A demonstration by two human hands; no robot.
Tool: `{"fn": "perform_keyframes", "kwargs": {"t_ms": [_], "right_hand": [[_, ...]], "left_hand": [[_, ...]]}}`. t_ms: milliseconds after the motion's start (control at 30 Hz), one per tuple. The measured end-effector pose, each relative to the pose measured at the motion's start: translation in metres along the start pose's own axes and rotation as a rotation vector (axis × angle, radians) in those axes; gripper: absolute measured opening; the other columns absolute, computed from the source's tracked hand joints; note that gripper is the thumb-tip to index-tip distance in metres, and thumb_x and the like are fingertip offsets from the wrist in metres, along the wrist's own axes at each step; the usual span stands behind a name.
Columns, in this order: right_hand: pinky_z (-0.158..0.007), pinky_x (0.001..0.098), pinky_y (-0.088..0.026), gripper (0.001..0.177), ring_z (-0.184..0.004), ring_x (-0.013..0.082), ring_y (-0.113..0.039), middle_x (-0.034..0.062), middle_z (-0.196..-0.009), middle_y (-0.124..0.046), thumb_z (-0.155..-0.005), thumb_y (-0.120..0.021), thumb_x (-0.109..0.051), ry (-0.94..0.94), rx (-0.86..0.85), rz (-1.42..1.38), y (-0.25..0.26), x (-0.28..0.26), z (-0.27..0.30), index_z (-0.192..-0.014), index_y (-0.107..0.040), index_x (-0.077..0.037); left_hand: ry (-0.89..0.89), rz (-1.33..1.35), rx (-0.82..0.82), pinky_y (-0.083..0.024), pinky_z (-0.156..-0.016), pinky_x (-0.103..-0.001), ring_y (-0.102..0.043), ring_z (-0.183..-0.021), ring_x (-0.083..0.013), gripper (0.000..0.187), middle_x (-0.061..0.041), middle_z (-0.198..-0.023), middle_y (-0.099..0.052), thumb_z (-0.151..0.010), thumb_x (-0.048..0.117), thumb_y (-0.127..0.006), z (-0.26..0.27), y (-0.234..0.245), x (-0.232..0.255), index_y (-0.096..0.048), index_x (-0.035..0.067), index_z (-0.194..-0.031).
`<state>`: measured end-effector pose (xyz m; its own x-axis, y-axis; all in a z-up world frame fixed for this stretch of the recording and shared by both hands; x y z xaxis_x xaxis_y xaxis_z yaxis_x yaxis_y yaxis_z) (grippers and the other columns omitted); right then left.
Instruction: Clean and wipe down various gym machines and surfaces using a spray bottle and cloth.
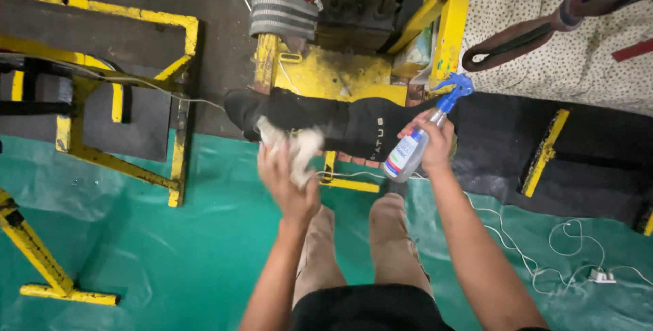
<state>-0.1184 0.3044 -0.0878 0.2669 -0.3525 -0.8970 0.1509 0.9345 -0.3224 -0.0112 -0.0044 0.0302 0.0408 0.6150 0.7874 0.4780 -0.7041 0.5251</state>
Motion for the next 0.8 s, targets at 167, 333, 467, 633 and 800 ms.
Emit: {"fn": "perform_keyframes", "kwargs": {"t_ms": [167, 333, 467, 633, 800], "right_hand": [[-0.067, 0.0437, -0.06, 0.02, -0.064, 0.0314, -0.067, 0.0199, -0.073, -0.063, -0.09, -0.06, -0.016, 0.01, -0.017, -0.012, -0.005, -0.002, 0.001, -0.097, -0.056, 0.003], [-0.067, 0.0437, -0.061, 0.021, -0.064, 0.0307, -0.067, 0.0193, -0.073, -0.063, -0.091, -0.06, -0.016, -0.014, -0.002, -0.008, 0.004, 0.003, -0.002, -0.095, -0.058, 0.004], [-0.066, 0.044, -0.061, 0.02, -0.064, 0.0295, -0.066, 0.0181, -0.073, -0.062, -0.091, -0.06, -0.016, 0.022, -0.003, -0.024, 0.0, 0.004, -0.002, -0.094, -0.058, 0.004], [-0.066, 0.0435, -0.06, 0.02, -0.064, 0.0301, -0.067, 0.0184, -0.073, -0.063, -0.091, -0.06, -0.017, 0.014, -0.009, 0.009, -0.003, -0.002, -0.001, -0.095, -0.058, 0.003], [-0.065, 0.0447, -0.06, 0.02, -0.063, 0.0312, -0.067, 0.0189, -0.073, -0.062, -0.092, -0.06, -0.016, -0.001, -0.029, -0.001, 0.005, 0.012, -0.005, -0.095, -0.058, 0.004]], "left_hand": [[-0.268, -0.462, -0.253, -0.031, -0.115, -0.058, -0.046, -0.136, -0.0486, 0.058, -0.027, -0.14, -0.058, -0.089, 0.042, -0.067, -0.037, -0.068, -0.039, -0.063, 0.006, -0.135], [-0.21, -0.478, -0.402, -0.04, -0.112, -0.052, -0.055, -0.125, -0.0416, 0.044, -0.021, -0.126, -0.064, -0.091, 0.037, -0.066, -0.082, -0.09, -0.042, -0.068, 0.005, -0.122], [-0.061, -0.566, -0.668, -0.049, -0.095, -0.049, -0.063, -0.107, -0.0384, 0.038, -0.019, -0.104, -0.07, -0.091, 0.042, -0.064, -0.121, -0.117, -0.057, -0.074, 0.006, -0.097], [0.061, -0.606, -0.772, -0.053, -0.084, -0.049, -0.068, -0.096, -0.0376, 0.041, -0.02, -0.097, -0.073, -0.091, 0.045, -0.063, -0.112, -0.145, -0.079, -0.075, 0.006, -0.088], [-0.141, -0.123, -0.208, -0.053, -0.088, -0.05, -0.068, -0.097, -0.0413, 0.032, -0.022, -0.103, -0.074, -0.084, 0.029, -0.067, -0.027, -0.079, -0.057, -0.076, 0.002, -0.098]]}}
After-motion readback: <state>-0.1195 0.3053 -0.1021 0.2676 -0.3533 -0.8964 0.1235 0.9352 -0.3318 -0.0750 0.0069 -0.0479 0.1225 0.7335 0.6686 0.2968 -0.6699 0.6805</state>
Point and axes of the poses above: each hand's wrist, its own z-axis away from the middle knuckle, its own y-axis out of the back of the hand, x = y × z, the point moved 6 cm from there along -z, towards the middle knuckle
